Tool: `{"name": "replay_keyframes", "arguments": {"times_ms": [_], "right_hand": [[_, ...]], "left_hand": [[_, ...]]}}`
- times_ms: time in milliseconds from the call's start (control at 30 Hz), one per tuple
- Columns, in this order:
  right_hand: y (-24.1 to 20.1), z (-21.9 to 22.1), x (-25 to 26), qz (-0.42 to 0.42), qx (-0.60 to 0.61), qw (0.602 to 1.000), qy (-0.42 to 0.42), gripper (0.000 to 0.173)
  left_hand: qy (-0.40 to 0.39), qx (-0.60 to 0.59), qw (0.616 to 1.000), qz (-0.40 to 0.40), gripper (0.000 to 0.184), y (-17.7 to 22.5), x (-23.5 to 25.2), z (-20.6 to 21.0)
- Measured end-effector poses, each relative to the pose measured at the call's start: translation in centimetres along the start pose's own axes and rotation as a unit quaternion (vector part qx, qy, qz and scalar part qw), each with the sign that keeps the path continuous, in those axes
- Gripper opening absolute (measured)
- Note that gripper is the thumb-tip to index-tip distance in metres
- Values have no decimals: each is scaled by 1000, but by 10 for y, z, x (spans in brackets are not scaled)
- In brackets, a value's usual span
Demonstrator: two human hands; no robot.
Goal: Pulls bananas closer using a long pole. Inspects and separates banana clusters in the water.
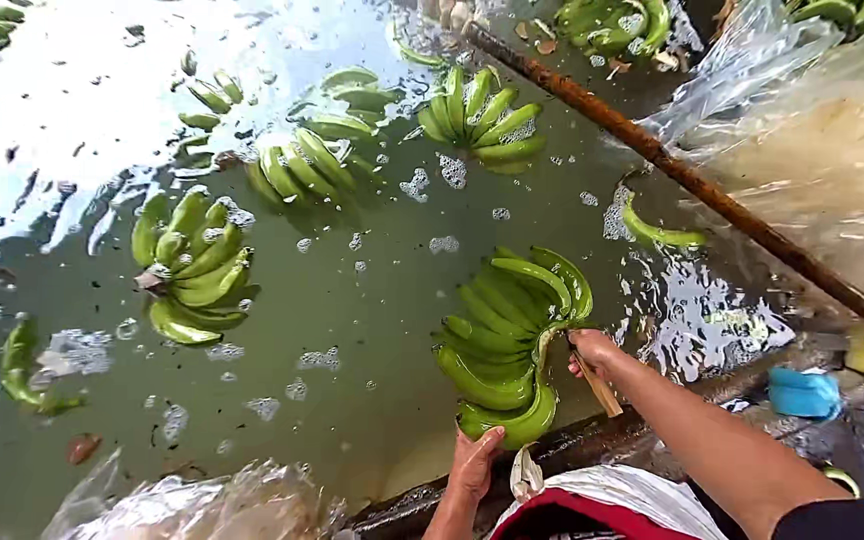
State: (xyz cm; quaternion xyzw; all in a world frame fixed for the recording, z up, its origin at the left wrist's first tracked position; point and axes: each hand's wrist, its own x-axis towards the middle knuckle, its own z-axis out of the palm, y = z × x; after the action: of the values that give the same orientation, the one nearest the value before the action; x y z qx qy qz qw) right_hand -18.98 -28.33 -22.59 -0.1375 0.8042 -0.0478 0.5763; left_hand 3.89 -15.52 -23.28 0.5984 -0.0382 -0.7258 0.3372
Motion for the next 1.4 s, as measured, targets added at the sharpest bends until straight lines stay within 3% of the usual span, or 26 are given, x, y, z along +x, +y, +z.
{"name": "replay_keyframes", "arguments": {"times_ms": [67,167,267,367,467,600,700,833,900,967,1033,1067,1100,1133,1200,1300,1400], "right_hand": [[-6,11,6,-13,-46,998,28,41],[-13,19,6,8,-6,999,41,28],[-15,5,-14,17,98,995,-19,35],[-19,4,-30,0,126,992,-15,35],[-38,2,-16,-24,72,997,10,35],[-52,-8,-48,-65,87,993,-53,36],[-37,-27,-35,-78,183,980,-9,34],[12,-66,-7,-46,175,983,35,35],[35,-78,-10,-36,179,982,44,35],[55,-82,-17,-36,197,978,54,35],[69,-76,-21,-48,239,967,68,35],[72,-71,-23,-59,265,960,72,36],[73,-65,-26,-70,285,953,77,36],[71,-60,-27,-78,297,948,80,37],[66,-55,-32,-89,302,946,75,40],[65,-57,-40,-117,280,951,53,42],[77,-65,-41,-130,254,957,60,41]], "left_hand": [[24,29,999,-2,87,4,-2,14],[52,39,998,16,104,4,-2,32],[57,12,997,48,83,9,5,23],[52,10,997,47,61,23,8,20],[42,41,996,61,80,20,19,45],[38,86,991,99,91,28,40,50],[43,81,990,105,82,41,49,36],[60,97,988,100,63,52,49,2],[134,254,946,152,66,64,44,-11],[220,430,832,272,65,71,37,-11],[226,491,734,411,55,70,42,-1],[186,506,717,441,50,72,46,9],[123,532,723,423,47,77,49,22],[50,573,735,359,48,85,53,37],[-25,651,722,233,59,98,71,65],[-30,737,669,95,58,109,90,93],[-41,773,627,84,44,115,91,99]]}}
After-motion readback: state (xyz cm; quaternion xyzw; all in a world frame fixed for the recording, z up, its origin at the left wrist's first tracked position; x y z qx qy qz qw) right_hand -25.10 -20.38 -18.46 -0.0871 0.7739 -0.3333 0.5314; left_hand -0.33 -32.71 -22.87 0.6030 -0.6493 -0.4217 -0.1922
